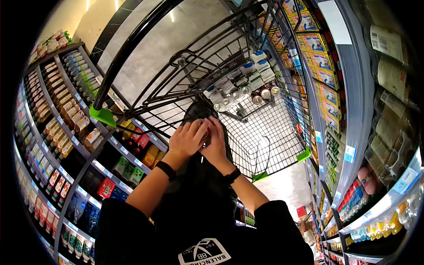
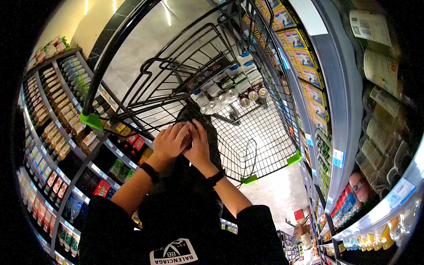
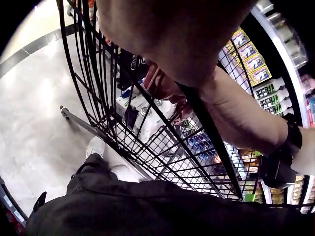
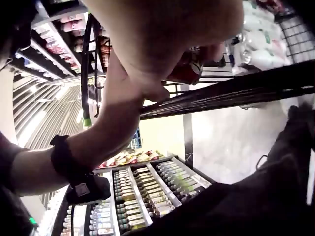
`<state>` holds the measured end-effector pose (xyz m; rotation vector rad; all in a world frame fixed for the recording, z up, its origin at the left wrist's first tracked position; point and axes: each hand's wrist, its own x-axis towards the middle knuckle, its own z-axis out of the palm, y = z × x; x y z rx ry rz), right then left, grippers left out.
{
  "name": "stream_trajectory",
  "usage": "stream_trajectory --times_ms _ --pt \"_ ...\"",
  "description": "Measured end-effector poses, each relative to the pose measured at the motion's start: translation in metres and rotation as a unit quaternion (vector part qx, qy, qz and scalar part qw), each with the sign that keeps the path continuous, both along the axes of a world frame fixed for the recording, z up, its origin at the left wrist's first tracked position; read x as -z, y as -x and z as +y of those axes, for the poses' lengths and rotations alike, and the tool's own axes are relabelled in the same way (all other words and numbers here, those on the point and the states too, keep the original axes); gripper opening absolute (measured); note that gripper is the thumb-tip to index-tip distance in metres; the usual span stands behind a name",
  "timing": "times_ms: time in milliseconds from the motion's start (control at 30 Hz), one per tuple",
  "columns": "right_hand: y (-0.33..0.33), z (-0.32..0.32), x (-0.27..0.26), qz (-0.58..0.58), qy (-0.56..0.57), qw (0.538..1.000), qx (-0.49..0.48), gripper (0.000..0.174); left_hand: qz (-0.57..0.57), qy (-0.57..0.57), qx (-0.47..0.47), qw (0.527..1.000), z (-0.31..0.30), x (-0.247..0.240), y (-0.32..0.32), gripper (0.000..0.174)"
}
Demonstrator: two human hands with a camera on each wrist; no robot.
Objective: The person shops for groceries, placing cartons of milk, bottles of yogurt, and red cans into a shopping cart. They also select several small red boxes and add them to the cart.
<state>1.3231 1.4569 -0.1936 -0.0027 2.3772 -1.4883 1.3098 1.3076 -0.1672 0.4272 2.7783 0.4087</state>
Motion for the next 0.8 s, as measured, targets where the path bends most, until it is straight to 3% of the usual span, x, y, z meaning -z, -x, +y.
stream_trajectory --times_ms 100,167,233,367,433,500,533,567,633,700,733,767,800 --pt "-0.014 0.014 0.045 0.014 -0.016 0.998 -0.057 0.065 -0.021 0.002 -0.007 1.0 0.006 -0.007 0.002 0.064" --pt "-0.003 0.027 0.045 -0.036 0.024 0.998 -0.042 0.054 -0.018 -0.006 0.001 1.0 0.007 -0.01 0.005 0.067" --pt "-0.008 0.035 0.066 -0.016 0.045 0.995 0.085 0.052 -0.022 0.01 0.006 1.0 0.01 -0.012 0.005 0.066" --pt "-0.013 0.075 0.141 -0.053 -0.169 0.956 0.234 0.052 -0.006 0.026 0.02 0.999 0.014 -0.008 -0.002 0.063" --pt "-0.007 0.094 0.181 -0.061 -0.208 0.938 0.27 0.057 -0.007 0.03 0.03 0.999 0.017 -0.005 -0.008 0.061" --pt "0.008 0.103 0.215 -0.189 -0.199 0.883 0.38 0.064 -0.007 0.036 0.041 0.998 0.019 -0.002 -0.013 0.06" --pt "0.016 0.103 0.226 -0.21 -0.139 0.853 0.457 0.071 0.003 0.029 0.042 0.999 0.021 -0.002 -0.015 0.058" --pt "0.002 0.117 0.272 -0.223 -0.092 0.846 0.475 0.081 0.017 0.022 0.044 0.999 0.022 -0.001 -0.015 0.057" --pt "0.026 0.103 0.219 -0.3 -0.077 0.809 0.5 0.093 0.023 0.026 0.06 0.998 0.023 -0.002 -0.02 0.056" --pt "0.02 0.107 0.198 -0.317 0.023 0.806 0.499 0.1 0.019 0.019 0.055 0.998 0.026 -0.001 -0.022 0.053" --pt "-0.005 0.12 0.227 -0.284 0.091 0.812 0.503 0.1 0.027 0.011 0.057 0.998 0.027 0.001 -0.023 0.053" --pt "-0.031 0.132 0.238 -0.258 0.084 0.832 0.484 0.096 0.029 0.012 0.052 0.998 0.026 0.004 -0.026 0.051" --pt "-0.037 0.144 0.214 -0.297 0.047 0.849 0.435 0.095 0.035 0.012 0.049 0.998 0.026 0.006 -0.027 0.049"
